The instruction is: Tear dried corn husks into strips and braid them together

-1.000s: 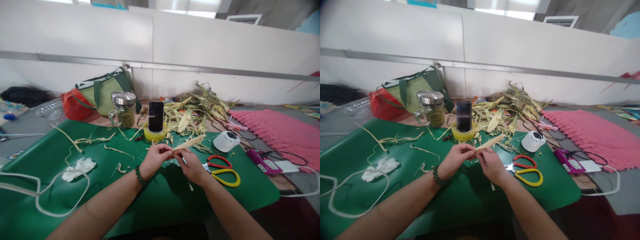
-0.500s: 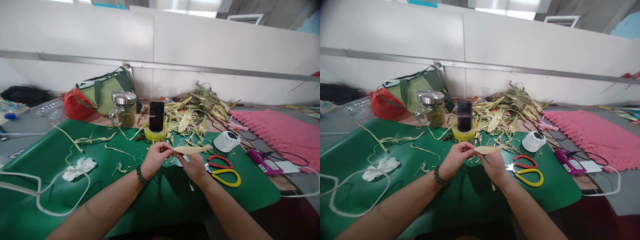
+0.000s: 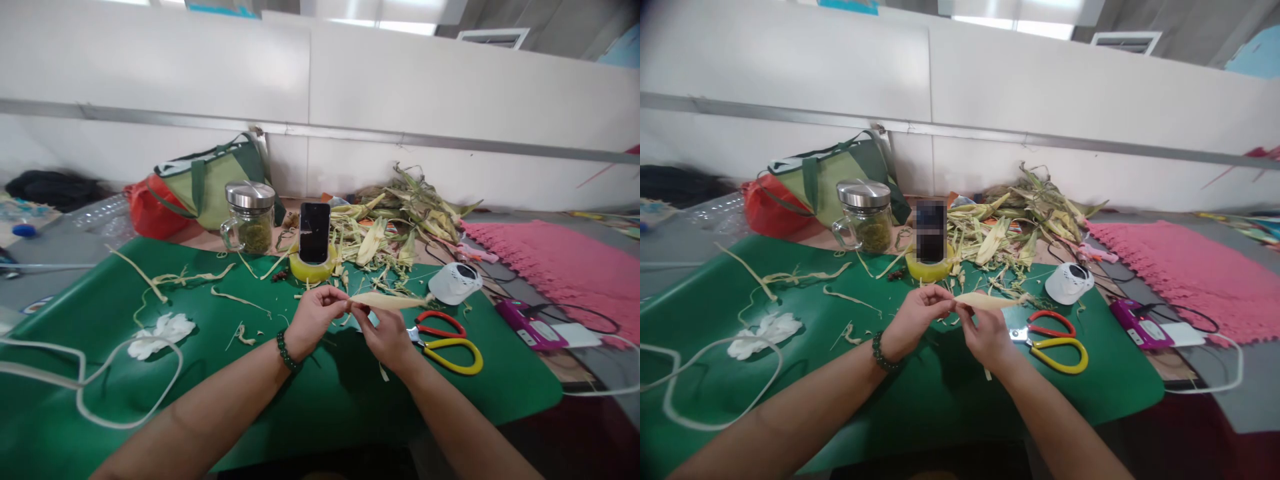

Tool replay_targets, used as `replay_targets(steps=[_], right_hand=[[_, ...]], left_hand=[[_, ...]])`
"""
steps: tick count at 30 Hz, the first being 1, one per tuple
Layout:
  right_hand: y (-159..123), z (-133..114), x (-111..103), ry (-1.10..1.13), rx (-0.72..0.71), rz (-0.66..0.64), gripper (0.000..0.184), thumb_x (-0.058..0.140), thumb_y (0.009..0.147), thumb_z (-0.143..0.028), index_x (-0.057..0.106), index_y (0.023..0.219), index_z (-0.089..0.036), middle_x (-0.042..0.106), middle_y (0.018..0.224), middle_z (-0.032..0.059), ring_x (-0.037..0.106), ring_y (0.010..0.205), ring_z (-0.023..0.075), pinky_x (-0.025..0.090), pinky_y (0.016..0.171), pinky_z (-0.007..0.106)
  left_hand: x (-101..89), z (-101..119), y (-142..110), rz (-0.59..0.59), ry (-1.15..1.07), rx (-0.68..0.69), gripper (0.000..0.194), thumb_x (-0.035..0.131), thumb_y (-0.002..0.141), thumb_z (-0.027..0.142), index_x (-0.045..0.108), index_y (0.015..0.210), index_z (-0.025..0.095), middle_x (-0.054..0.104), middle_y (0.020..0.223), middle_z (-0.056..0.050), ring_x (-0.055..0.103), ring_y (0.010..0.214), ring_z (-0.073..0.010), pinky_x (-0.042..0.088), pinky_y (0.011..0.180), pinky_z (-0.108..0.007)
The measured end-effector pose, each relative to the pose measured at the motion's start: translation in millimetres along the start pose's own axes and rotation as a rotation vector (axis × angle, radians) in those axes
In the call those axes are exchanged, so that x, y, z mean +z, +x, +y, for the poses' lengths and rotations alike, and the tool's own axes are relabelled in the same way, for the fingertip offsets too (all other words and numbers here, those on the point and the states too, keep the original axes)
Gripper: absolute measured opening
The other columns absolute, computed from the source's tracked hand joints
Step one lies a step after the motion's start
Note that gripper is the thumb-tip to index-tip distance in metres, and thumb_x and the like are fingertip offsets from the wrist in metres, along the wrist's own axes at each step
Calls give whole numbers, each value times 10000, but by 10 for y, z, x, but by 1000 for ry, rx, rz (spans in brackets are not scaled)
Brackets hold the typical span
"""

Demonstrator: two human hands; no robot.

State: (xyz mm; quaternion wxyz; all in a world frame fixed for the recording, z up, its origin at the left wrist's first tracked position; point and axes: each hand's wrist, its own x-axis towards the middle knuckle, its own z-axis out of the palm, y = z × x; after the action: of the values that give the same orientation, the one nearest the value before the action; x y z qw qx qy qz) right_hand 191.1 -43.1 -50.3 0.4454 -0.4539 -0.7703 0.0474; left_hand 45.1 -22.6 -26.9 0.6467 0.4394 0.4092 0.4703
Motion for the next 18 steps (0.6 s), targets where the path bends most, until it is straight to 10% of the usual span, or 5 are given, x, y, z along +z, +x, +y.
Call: replay_targets(steps=[9,18], right_hand=[[9,19,-1,351,471,32,229,668,706,-361,627,775,-147,678,662,63,658,600,198,556,523,288],[-1,-7,-26,141,6,87,67,550,845,-193,607,812,-201,646,746,35,633,681,150,545,631,267]], left_hand=[[18,-9,-11,-21,-79,-99,322,837,449,212,656,694,110,646,600,-7,571,566,-89,437,593,-207],[2,9,15,18,-128,-99,377,860,424,308,661,679,113,653,579,-12,578,535,-90,443,563,-202]])
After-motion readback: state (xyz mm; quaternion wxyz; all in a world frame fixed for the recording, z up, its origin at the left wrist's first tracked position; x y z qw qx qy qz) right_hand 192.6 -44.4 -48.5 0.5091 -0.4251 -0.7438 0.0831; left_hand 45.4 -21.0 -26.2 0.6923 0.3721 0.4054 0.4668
